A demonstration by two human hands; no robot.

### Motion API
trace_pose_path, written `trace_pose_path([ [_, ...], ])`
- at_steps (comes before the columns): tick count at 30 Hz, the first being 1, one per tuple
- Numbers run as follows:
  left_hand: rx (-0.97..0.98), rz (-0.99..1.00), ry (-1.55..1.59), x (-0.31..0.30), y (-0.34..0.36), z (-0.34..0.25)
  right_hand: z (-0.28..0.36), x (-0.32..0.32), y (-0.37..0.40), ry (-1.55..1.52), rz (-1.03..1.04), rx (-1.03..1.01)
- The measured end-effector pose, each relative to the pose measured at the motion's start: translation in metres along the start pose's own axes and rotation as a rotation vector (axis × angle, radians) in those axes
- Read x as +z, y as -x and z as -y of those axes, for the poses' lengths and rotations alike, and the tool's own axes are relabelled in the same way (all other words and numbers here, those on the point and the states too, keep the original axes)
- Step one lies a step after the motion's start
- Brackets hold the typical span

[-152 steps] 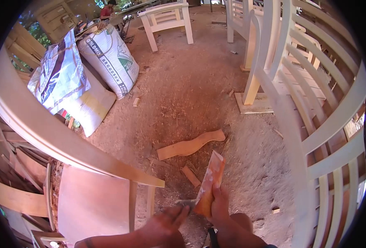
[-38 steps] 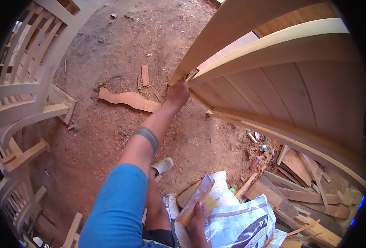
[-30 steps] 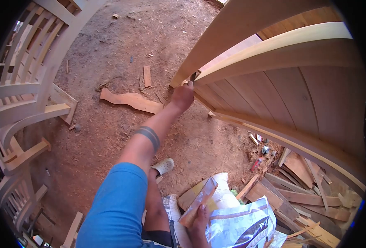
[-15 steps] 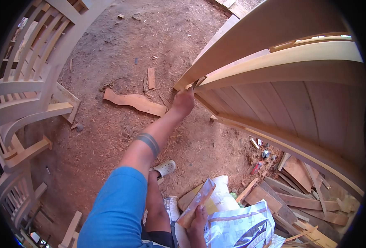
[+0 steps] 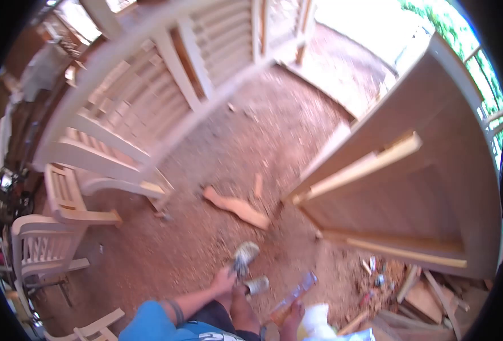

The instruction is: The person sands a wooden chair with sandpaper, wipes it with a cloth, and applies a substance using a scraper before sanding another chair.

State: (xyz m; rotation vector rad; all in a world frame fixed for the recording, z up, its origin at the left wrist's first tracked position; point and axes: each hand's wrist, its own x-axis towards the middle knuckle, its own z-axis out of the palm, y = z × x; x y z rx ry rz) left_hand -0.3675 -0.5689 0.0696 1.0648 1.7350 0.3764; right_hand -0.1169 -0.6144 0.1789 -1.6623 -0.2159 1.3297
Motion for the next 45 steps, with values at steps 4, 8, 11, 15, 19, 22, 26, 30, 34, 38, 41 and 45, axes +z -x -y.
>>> trace_pose_path([
  [4, -0.339, -0.042, 0.681, -0.066, 0.087, -0.06, -0.007, 0.009, -0.029, 0.022, 0.111, -0.154],
  [8, -0.184, -0.039, 0.698, -0.113, 0.108, -0.096, 0.048, 0.056, -0.018, -0.02, 0.273, -0.188],
  [11, 0.008, -0.166, 0.613, -0.126, 0.084, -0.068, 0.081, 0.094, -0.006, -0.028, 0.392, -0.21],
  [15, -0.014, -0.168, 0.999, -0.19, 0.109, -0.136, 0.115, 0.144, 0.01, -0.052, 0.523, -0.245],
  [19, 0.094, -0.161, 1.095, -0.242, 0.108, -0.147, 0.138, 0.196, 0.02, -0.086, 0.628, -0.292],
  [22, 0.198, -0.141, 1.169, -0.278, 0.104, -0.158, 0.154, 0.235, 0.029, -0.116, 0.69, -0.322],
  [26, 0.252, -0.102, 1.269, -0.318, 0.106, -0.17, 0.176, 0.285, 0.053, -0.108, 0.696, -0.272],
  [30, 0.302, -0.104, 1.329, -0.358, 0.108, -0.195, 0.174, 0.329, 0.044, -0.157, 0.667, -0.216],
  [34, 0.314, -0.135, 1.085, -0.373, 0.068, -0.187, 0.182, 0.36, 0.045, -0.171, 0.66, -0.178],
  [38, 0.364, -0.149, 0.973, -0.379, 0.027, -0.206, 0.204, 0.39, 0.027, -0.208, 0.639, -0.209],
  [41, 0.386, -0.233, 0.766, -0.386, -0.009, -0.227, 0.224, 0.419, -0.002, -0.275, 0.632, -0.204],
  [45, 0.346, -0.272, 0.491, -0.412, -0.059, -0.292, 0.265, 0.465, -0.061, -0.233, 0.483, -0.281],
])
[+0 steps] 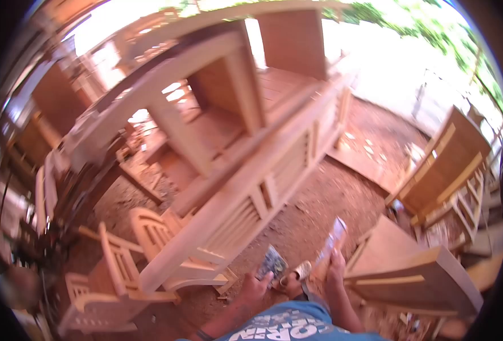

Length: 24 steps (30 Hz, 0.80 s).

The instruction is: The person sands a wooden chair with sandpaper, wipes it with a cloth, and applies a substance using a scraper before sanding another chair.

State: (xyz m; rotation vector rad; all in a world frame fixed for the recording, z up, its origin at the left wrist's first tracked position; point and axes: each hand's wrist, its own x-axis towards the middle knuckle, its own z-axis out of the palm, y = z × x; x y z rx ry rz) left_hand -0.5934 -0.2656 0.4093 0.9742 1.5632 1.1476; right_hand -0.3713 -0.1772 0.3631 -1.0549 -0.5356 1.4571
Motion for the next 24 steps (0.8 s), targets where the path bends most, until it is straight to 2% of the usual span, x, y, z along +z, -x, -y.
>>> trace_pose_path([
  [1, 0.096, -0.008, -0.059, 0.008, -0.023, -0.004, 0.017, 0.016, -0.018, 0.025, -0.046, -0.029],
  [2, 0.163, 0.005, -0.218, 0.019, -0.041, -0.031, 0.03, 0.023, -0.037, -0.019, -0.08, -0.041],
  [3, 0.232, 0.017, -0.368, 0.032, -0.055, -0.06, 0.052, 0.026, -0.05, 0.089, -0.101, -0.044],
  [5, 0.275, 0.247, -0.439, 0.052, -0.09, -0.097, 0.073, 0.033, -0.082, -0.058, -0.084, -0.143],
  [8, 0.681, 0.376, -0.492, 0.1, -0.144, -0.131, 0.114, 0.036, -0.119, -0.108, -0.173, -0.288],
  [12, 0.952, 0.554, -0.645, 0.151, -0.195, -0.159, 0.135, 0.02, -0.149, -0.145, -0.307, -0.291],
  [16, 1.106, 0.692, -0.684, 0.196, -0.213, -0.179, 0.143, -0.012, -0.167, -0.053, -0.541, -0.401],
  [20, 1.159, 0.843, -1.057, 0.232, -0.252, -0.153, 0.148, -0.036, -0.17, -0.144, -0.679, -0.459],
  [24, 1.087, 0.932, -0.916, 0.278, -0.273, -0.166, 0.15, -0.067, -0.179, -0.162, -0.888, -0.493],
])
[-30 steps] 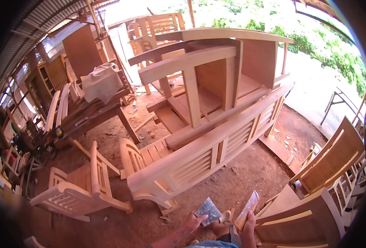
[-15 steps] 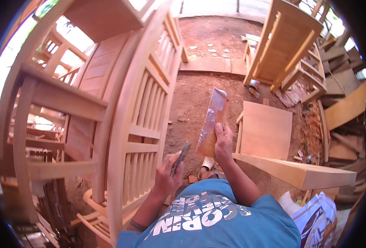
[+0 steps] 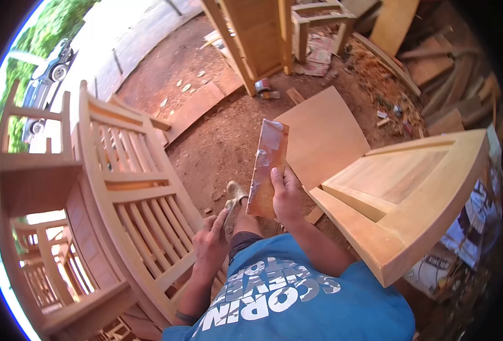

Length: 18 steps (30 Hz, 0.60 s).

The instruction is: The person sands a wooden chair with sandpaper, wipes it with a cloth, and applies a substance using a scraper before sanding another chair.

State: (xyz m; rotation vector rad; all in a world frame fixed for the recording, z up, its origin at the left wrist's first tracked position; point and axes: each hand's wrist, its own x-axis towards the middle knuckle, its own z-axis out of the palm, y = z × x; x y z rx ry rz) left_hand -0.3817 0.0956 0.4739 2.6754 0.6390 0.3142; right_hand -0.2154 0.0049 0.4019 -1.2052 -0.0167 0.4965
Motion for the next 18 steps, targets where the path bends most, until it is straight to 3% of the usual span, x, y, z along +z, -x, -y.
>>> trace_pose_path([
  [4, 0.246, 0.02, 0.097, 0.019, -0.062, 0.009, -0.01, 0.0, -0.037, 0.032, -0.152, -0.037],
  [7, 0.219, 0.319, 0.056, 0.063, -0.107, 0.048, 0.001, 0.014, -0.072, 0.013, -0.286, -0.065],
  [12, 0.048, 0.363, 0.343, 0.068, -0.194, 0.097, -0.02, 0.034, -0.133, 0.087, -0.519, -0.035],
  [13, 0.075, 0.366, 0.332, 0.066, -0.208, 0.107, -0.029, 0.041, -0.143, 0.103, -0.55, -0.055],
  [15, 0.379, 0.329, 0.32, 0.064, -0.237, 0.098, -0.033, 0.049, -0.164, 0.045, -0.578, -0.084],
  [18, 0.395, 0.825, 0.062, 0.074, -0.268, 0.11, -0.033, 0.068, -0.171, -0.075, -0.646, -0.072],
])
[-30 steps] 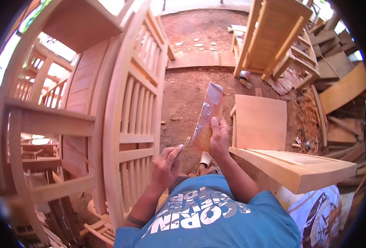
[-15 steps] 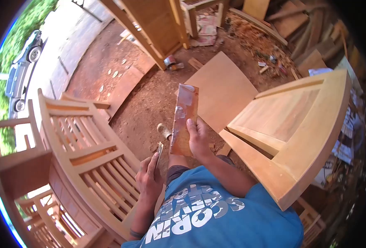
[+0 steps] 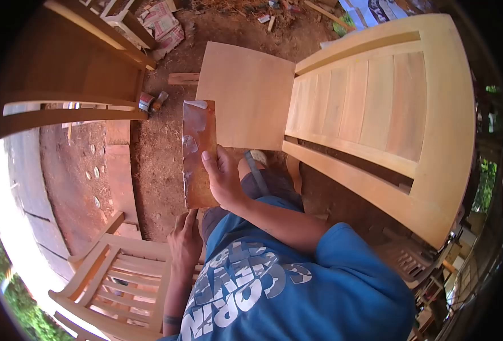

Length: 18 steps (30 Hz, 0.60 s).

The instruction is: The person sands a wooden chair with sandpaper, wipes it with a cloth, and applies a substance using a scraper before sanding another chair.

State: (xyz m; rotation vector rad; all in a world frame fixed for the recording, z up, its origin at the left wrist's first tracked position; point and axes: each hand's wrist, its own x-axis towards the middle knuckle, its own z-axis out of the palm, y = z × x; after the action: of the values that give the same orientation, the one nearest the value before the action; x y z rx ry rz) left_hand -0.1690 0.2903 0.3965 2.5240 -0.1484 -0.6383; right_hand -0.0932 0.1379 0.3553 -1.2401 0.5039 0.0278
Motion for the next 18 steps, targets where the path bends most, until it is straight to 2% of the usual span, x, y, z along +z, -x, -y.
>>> trace_pose_path([
  [4, 0.072, -0.233, 0.102, -0.025, -0.028, 0.021, -0.004, -0.007, -0.014, -0.046, -0.068, 0.034],
  [7, -0.171, -0.186, 0.291, -0.058, -0.04, 0.0, -0.014, -0.011, -0.024, -0.072, -0.119, 0.067],
  [8, -0.127, -0.261, 0.361, -0.057, -0.042, -0.009, -0.01, -0.013, -0.025, -0.074, -0.135, 0.064],
  [11, 0.213, -0.212, 0.162, -0.034, -0.047, -0.008, 0.003, -0.017, -0.025, -0.103, -0.181, 0.072],
  [13, 0.216, 0.029, 0.009, -0.016, -0.052, -0.008, 0.01, -0.021, -0.022, -0.126, -0.202, 0.084],
  [14, 0.182, 0.061, 0.013, -0.013, -0.049, -0.005, 0.014, -0.024, -0.023, -0.14, -0.217, 0.081],
  [15, 0.156, 0.089, 0.017, -0.011, -0.052, -0.005, 0.016, -0.03, -0.028, -0.153, -0.232, 0.069],
  [18, -0.041, -0.008, 0.144, -0.023, -0.055, -0.01, 0.015, -0.046, -0.031, -0.155, -0.279, 0.06],
])
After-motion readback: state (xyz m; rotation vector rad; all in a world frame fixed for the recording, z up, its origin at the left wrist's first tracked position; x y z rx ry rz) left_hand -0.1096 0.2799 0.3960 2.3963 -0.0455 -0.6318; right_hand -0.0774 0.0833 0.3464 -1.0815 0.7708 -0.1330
